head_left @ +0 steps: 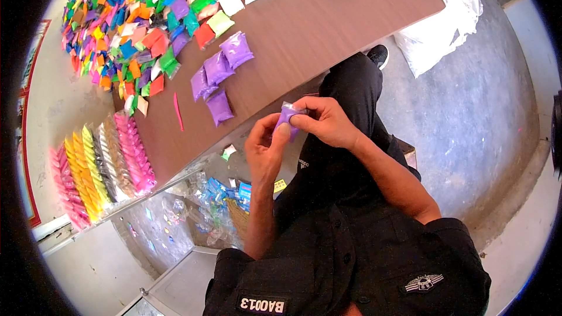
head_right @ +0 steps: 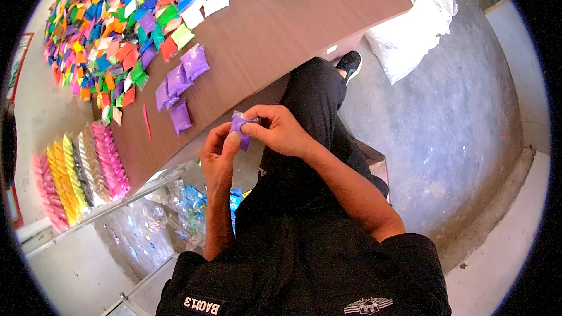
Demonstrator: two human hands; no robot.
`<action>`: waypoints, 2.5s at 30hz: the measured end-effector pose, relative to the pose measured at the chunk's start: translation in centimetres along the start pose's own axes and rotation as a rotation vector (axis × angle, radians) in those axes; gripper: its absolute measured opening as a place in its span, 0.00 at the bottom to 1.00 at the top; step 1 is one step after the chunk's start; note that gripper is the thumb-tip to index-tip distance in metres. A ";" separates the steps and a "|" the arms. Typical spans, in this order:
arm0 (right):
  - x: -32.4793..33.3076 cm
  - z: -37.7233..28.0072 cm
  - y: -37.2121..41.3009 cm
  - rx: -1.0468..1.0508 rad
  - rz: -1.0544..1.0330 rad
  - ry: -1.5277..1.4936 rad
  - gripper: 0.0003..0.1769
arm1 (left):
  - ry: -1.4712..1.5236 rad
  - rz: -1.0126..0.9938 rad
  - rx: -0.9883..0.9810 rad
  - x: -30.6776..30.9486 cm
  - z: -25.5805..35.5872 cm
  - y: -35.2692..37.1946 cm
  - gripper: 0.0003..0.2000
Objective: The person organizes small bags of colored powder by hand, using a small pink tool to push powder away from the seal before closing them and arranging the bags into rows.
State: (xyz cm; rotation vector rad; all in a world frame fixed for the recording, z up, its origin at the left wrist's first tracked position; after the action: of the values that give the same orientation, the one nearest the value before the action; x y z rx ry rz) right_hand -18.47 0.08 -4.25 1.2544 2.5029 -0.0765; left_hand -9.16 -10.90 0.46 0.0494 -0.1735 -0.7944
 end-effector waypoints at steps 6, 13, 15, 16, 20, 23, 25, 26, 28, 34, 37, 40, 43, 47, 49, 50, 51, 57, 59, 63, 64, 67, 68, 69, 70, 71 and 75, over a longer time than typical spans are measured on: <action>-0.4 -0.4 0.0 0.018 -0.029 0.086 0.12 | -0.122 0.010 -0.038 0.6 0.2 -0.3 0.08; -0.6 -0.2 -0.1 -0.073 0.000 -0.139 0.13 | -0.104 0.087 -0.043 1.0 0.1 -0.2 0.08; -0.3 0.1 -0.1 -0.071 0.003 -0.075 0.11 | -0.073 0.080 -0.046 0.7 0.2 -0.2 0.09; -0.2 0.2 -0.2 -0.071 0.003 -0.075 0.11 | -0.041 0.072 -0.048 0.5 0.3 -0.3 0.09; -0.6 0.2 -0.1 -0.041 -0.058 -0.034 0.09 | -0.049 0.073 -0.020 0.8 -0.6 -0.4 0.09; -0.7 -0.1 -0.1 -0.047 -0.055 -0.032 0.09 | -0.089 0.069 -0.051 0.7 -0.3 -0.6 0.09; -0.7 -0.3 -0.2 -0.048 -0.042 -0.035 0.09 | -0.103 0.116 -0.094 0.8 0.4 -0.6 0.08; -0.8 -0.5 -0.3 -0.062 -0.037 -0.080 0.09 | -0.103 0.114 -0.095 0.5 0.5 -0.7 0.08; -0.7 -0.4 -0.2 -0.076 -0.031 -0.124 0.09 | -0.054 0.140 -0.098 0.5 0.7 -0.7 0.08; 0.1 0.1 -0.2 -0.073 0.003 -0.118 0.09 | -0.030 0.055 -0.027 -0.2 0.3 -0.6 0.10; 0.1 0.0 -0.4 -0.046 0.023 -0.164 0.09 | -0.037 -0.017 -0.005 -0.3 -0.3 -0.4 0.10; -0.1 0.0 -0.4 -0.052 0.006 -0.111 0.10 | -0.065 -0.008 -0.043 0.3 -0.7 -0.6 0.09; -0.3 -0.2 -0.4 -0.086 -0.013 -0.161 0.11 | -0.051 0.006 -0.061 0.2 -0.5 -0.6 0.09; 0.0 -0.3 -0.3 -0.089 0.007 -0.150 0.11 | -0.065 0.003 -0.076 0.1 -0.8 -0.6 0.09; 0.2 0.0 -0.2 -0.093 0.013 -0.151 0.11 | -0.041 0.002 -0.027 -0.2 -0.9 -0.5 0.09; 0.4 -0.1 -0.3 -0.067 0.032 -0.154 0.11 | -0.041 0.003 -0.027 -0.2 -0.7 -0.4 0.09; 0.6 -0.2 -0.4 -0.042 0.050 -0.157 0.11 | -0.060 -0.009 0.008 -0.3 -0.9 -0.2 0.09; 0.3 0.2 -0.5 -0.069 0.022 -0.145 0.13 | -0.113 -0.006 0.029 0.0 -0.9 0.2 0.09; -0.3 -0.4 -0.4 -0.070 0.010 -0.165 0.14 | -0.119 0.011 0.022 0.2 -0.8 0.2 0.10; -0.2 -0.2 -0.3 -0.076 -0.013 -0.146 0.16 | -0.094 -0.003 0.026 0.2 -1.3 0.2 0.09; -0.2 -0.2 -0.3 -0.077 -0.015 -0.144 0.16 | -0.089 -0.024 0.046 0.1 -1.5 0.2 0.09; -0.1 -0.3 -0.2 -0.047 0.004 -0.185 0.14 | -0.114 -0.022 0.040 -0.1 -0.9 0.4 0.10; -0.1 -0.2 -0.2 -0.053 -0.012 -0.162 0.14 | -0.113 -0.021 0.040 0.0 -0.9 0.4 0.10; -0.1 -0.1 -0.1 -0.059 -0.026 -0.138 0.13 | -0.101 0.003 0.040 0.1 -0.8 0.4 0.10; -0.1 0.0 0.0 -0.060 -0.025 -0.137 0.13 | -0.090 0.026 0.040 0.4 -0.8 0.4 0.10; -0.3 0.0 0.0 -0.059 -0.038 -0.136 0.13 | -0.089 0.026 0.040 0.4 -1.0 0.4 0.10; -1.0 -0.6 0.2 -0.062 -0.081 -0.123 0.14 | -0.070 0.024 0.021 0.9 -1.6 0.2 0.08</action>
State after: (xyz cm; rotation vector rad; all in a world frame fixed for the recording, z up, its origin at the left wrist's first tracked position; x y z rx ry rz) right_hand -17.96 -0.46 -3.36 1.0901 2.4308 -0.0924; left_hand -8.18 -11.42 -0.97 0.0398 -0.2483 -0.7709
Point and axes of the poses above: each hand's wrist, its own y-axis away from the middle knuckle, its own x-axis out of the back of the hand, z = x × y, the point moved 9 cm from there along -y, towards the middle knuckle, and after that the axes turned 12 degrees about z, right-handed, at the moved point
